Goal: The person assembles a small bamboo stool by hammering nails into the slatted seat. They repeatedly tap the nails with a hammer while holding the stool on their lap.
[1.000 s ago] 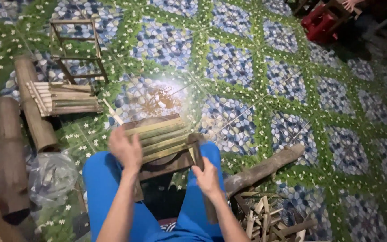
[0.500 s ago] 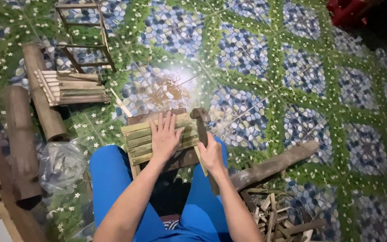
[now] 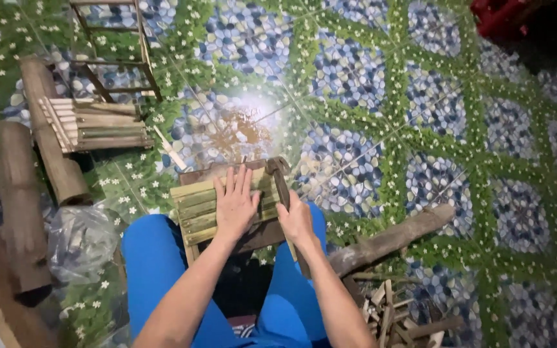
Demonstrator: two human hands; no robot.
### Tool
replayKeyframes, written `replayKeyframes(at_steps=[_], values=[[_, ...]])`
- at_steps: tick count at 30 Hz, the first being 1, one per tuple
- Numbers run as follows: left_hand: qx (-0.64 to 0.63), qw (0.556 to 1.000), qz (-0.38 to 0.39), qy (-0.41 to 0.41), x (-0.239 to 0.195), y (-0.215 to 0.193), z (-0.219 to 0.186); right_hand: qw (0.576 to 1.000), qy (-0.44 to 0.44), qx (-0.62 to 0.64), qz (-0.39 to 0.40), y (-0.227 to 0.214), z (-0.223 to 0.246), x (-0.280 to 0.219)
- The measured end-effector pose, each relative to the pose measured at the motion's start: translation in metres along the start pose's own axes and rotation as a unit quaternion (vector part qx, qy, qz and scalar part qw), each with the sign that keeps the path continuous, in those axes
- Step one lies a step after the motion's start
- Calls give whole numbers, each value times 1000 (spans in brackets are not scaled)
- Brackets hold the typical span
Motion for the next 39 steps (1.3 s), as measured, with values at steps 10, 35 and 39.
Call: replayKeyframes(at_steps=[10,35,39], values=[[-4,1000,-2,-8,2,1,0,1000,2,-14,-16,3,-9,-23],[74,996,46,-13,-16,-22,34,998,37,-34,-36,18,-45,-48],[43,998,53,-16,-17,-21,36,1000,20,-13,-11,21,-36,-49]])
Point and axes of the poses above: each hand's wrist, its own x-axis towards the middle knuckle, its own y-axis out of the palm, z = x × y, the point moved 1 cm from there along x, towards the middle knuckle, and after that the axes turned 1 degree about y, right-handed, at the moved point
